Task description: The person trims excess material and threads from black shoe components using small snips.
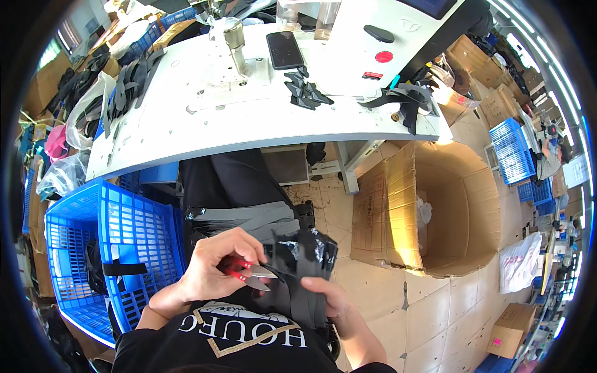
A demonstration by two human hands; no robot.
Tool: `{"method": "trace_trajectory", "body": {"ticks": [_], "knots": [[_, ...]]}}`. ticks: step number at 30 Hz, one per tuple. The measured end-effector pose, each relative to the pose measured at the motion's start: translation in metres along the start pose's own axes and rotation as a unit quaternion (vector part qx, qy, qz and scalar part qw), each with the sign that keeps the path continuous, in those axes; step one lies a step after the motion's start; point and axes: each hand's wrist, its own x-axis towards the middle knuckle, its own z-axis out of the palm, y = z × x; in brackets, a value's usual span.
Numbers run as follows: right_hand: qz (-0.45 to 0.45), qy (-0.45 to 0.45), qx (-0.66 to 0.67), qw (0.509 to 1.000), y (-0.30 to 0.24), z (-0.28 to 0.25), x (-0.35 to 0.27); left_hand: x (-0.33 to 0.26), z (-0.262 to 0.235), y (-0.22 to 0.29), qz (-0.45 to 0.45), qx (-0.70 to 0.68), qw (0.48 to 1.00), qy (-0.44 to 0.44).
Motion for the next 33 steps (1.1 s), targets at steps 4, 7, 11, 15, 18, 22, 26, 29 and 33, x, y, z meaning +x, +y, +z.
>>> {"method": "trace_trajectory", "body": {"ticks": [4,7,11,15,18,22,26,29,33], "knots": [[-0.149,0.029,-0.031,0.988,-0.025,-0.012,-0.008,-0.014,-0.001,-0.001,-0.147,-0.167,0.967,0.12],[-0.289,0.101,-0.069,0.95,-0.047,-0.018,-0.026,-0.026,-0.013,-0.024,-0.202,-0.136,0.951,0.192],[-0.307,0.065,-0.083,0.946,-0.082,-0.016,-0.052,-0.067,-0.02,-0.083,-0.284,-0.013,0.909,0.305],[-0.3,0.071,-0.167,0.936,-0.093,-0.002,-0.06,-0.106,-0.023,-0.115,-0.278,0.072,0.895,0.342],[-0.238,0.025,-0.148,0.96,-0.083,0.002,-0.045,-0.105,-0.019,-0.099,-0.254,0.184,0.88,0.357],[-0.108,0.003,-0.085,0.991,-0.047,0.025,-0.021,-0.086,-0.019,-0.067,-0.112,0.286,0.904,0.298],[0.002,0.022,-0.082,0.996,-0.019,0.039,-0.006,-0.062,-0.02,-0.036,0.036,0.262,0.948,0.179],[0.041,0.04,-0.078,0.995,-0.013,0.065,-0.002,-0.053,-0.022,-0.034,0.101,0.27,0.948,0.137],[0.025,0.047,-0.071,0.996,-0.008,0.056,0.0,-0.05,-0.028,-0.03,0.115,0.301,0.941,0.102]]}}
